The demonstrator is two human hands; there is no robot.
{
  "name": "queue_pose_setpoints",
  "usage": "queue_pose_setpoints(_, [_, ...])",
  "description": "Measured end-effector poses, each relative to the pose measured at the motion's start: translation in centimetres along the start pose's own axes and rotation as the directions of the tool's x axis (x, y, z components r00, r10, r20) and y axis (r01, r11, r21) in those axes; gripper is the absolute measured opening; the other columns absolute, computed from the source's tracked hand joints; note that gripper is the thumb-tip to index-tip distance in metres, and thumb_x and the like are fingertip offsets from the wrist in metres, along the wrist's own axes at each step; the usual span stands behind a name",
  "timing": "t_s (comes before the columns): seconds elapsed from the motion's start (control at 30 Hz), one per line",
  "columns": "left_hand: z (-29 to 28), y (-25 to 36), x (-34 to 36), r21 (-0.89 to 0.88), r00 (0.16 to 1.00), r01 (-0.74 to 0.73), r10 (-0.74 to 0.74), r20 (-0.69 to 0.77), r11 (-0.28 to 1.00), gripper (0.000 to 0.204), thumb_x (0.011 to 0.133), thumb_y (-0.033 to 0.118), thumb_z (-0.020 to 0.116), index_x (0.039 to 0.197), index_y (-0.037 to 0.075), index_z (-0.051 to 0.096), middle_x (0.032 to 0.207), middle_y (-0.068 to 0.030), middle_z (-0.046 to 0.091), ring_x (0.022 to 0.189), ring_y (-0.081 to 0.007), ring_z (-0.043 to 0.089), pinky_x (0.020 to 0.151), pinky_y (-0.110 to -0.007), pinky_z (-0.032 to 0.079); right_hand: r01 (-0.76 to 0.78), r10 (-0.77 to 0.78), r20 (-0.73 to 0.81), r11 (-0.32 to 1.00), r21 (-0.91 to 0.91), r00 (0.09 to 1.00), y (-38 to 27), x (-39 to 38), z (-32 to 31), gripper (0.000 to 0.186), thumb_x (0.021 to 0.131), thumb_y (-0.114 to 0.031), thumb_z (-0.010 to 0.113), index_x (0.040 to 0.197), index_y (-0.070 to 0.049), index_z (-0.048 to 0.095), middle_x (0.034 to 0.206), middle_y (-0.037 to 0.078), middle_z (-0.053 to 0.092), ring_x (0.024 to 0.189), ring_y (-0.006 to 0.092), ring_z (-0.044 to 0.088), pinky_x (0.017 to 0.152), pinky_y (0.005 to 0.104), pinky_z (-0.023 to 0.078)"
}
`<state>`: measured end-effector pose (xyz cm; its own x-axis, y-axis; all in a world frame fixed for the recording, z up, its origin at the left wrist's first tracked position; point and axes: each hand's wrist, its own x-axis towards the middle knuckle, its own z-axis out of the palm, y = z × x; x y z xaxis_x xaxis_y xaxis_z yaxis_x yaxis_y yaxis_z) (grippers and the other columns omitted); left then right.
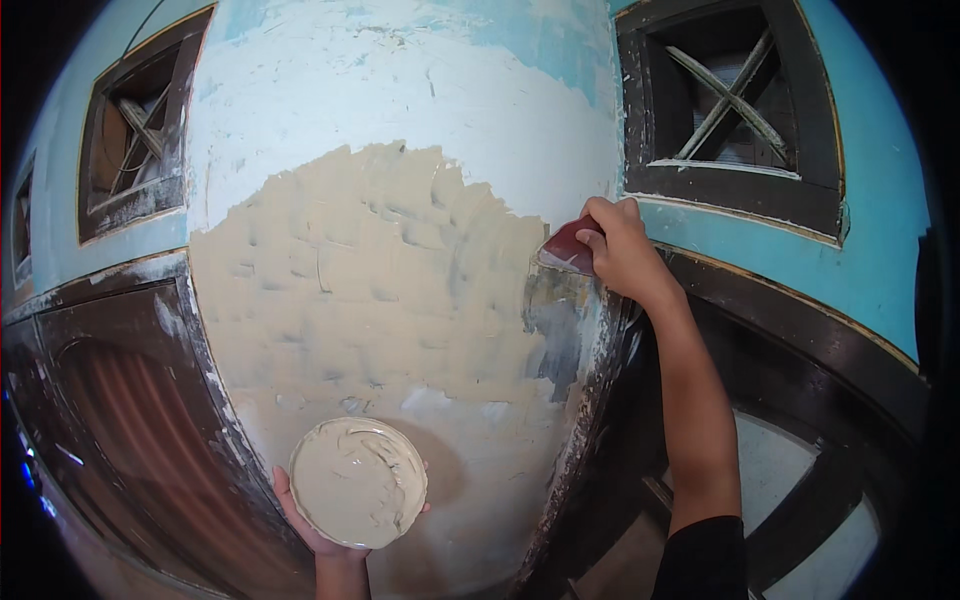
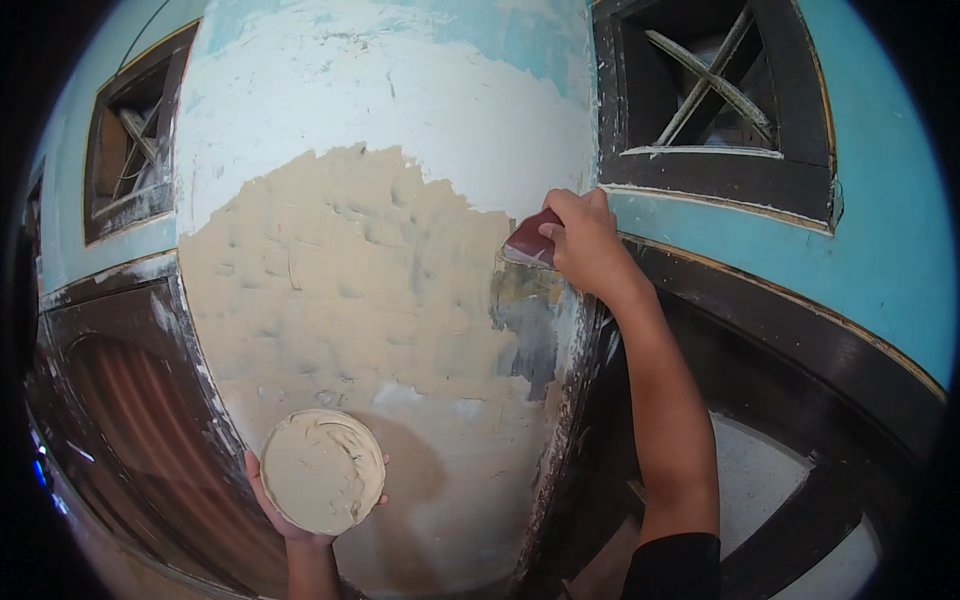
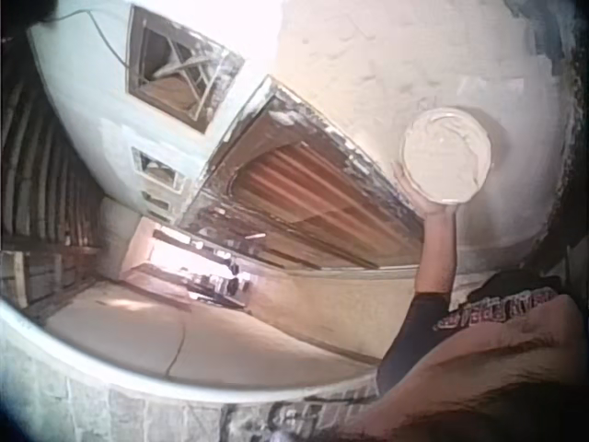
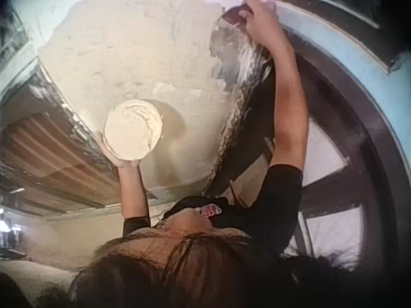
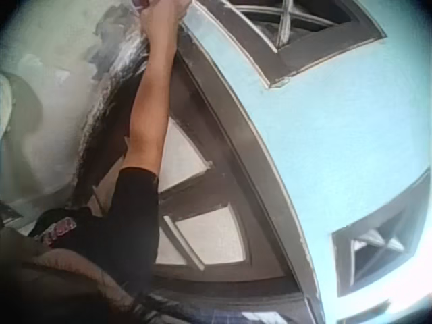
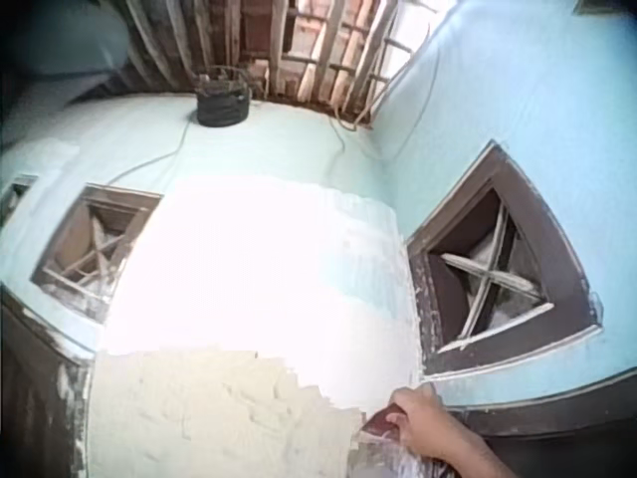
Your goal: The person applies wall filler to a damaged section of an indoor wall using a spreader or putty knife.
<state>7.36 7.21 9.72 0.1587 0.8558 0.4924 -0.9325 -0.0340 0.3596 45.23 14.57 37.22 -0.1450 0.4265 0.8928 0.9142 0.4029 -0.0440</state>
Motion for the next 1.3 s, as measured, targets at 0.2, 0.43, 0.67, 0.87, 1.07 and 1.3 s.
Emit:
queue_pose_setpoints(0.2, [-0.4, 1.3, -0.4, 0.024, 1.0, 0.0, 0.0, 0.002, 1.0, 0.101, 0.09, 0.088, 0.034, 0.162, 0.018, 0.035, 0.161, -0.0265, 0.036, 0.134, -0.0715, 0.038, 0.085, -0.089, 0.045, -0.019, 0.023, -0.027, 0.987, 0.163, 0.999, -0.5, 0.2, -1.0, 0.013, 0.095, -0.003, 0.068, 0.106, -0.003, 0.06, 0.1, 0.022, 0.063, 0.105, 0.0423, 0.053, 0.095, 0.0487, 0.046])
queue_pose_setpoints(0.43, [-0.4, 1.7, -0.6, 0.046, 1.0, 0.003, -0.003, -0.003, 0.999, 0.1, 0.091, 0.088, 0.034, 0.162, 0.019, 0.036, 0.161, -0.0263, 0.037, 0.133, -0.0723, 0.038, 0.085, -0.089, 0.044, -0.088, 0.095, -0.021, 0.971, 0.22, 0.995, 0.6, 1.5, -0.7, 0.013, 0.094, -0.006, 0.068, 0.105, -0.002, 0.062, 0.101, 0.023, 0.064, 0.104, 0.0401, 0.057, 0.094, 0.0457, 0.047])
queue_pose_setpoints(0.67, [-1.1, 2.2, -2.1, 0.068, 1.0, -0.019, 0.02, -0.012, 0.997, 0.098, 0.091, 0.088, 0.034, 0.162, 0.02, 0.036, 0.161, -0.0262, 0.038, 0.132, -0.0731, 0.039, 0.085, -0.089, 0.044, 0.065, -0.063, -0.024, 0.991, 0.115, 0.998, -0.5, 1.0, 0.7, 0.025, 0.089, -0.018, 0.076, 0.099, -0.002, 0.061, 0.099, 0.016, 0.064, 0.101, 0.037, 0.048, 0.095, 0.047, 0.044])
queue_pose_setpoints(0.87, [-0.6, 2.7, -3.0, 0.055, 0.995, -0.054, 0.058, -0.085, 0.997, 0.096, 0.093, 0.085, 0.033, 0.16, 0.016, 0.039, 0.157, -0.0233, 0.043, 0.127, -0.0661, 0.048, 0.082, -0.087, 0.047, 0.212, -0.212, -0.069, 0.977, -0.007, 0.975, 0.9, 2.7, 1.8, 0.032, 0.087, -0.025, 0.081, 0.097, -0.002, 0.061, 0.099, 0.016, 0.065, 0.1, 0.0379, 0.048, 0.091, 0.0479, 0.044])
queue_pose_setpoints(1.07, [0.2, 3.1, -3.5, 0.114, 0.999, -0.034, 0.037, -0.025, 0.993, 0.1, 0.091, 0.087, 0.033, 0.16, 0.016, 0.037, 0.158, -0.0253, 0.041, 0.128, -0.0668, 0.047, 0.082, -0.087, 0.047, 0.172, -0.163, -0.152, 0.984, 0.048, 0.975, 1.6, 2.4, 2.7, 0.031, 0.088, -0.023, 0.079, 0.095, -0.001, 0.059, 0.096, 0.018, 0.064, 0.098, 0.0394, 0.049, 0.09, 0.0488, 0.044])
queue_pose_setpoints(1.3, [-0.2, 3.3, -3.8, 0.125, 0.994, -0.079, 0.088, -0.07, 0.989, 0.094, 0.094, 0.084, 0.03, 0.158, 0.016, 0.04, 0.155, -0.0217, 0.044, 0.124, -0.0566, 0.055, 0.08, -0.086, 0.049, 0.139, -0.115, -0.285, 0.988, 0.067, 0.952, 0.7, 3.2, 2.8, 0.031, 0.087, -0.023, 0.08, 0.092, -0.001, 0.058, 0.095, 0.018, 0.063, 0.092, 0.039, 0.05, 0.087, 0.0496, 0.044])
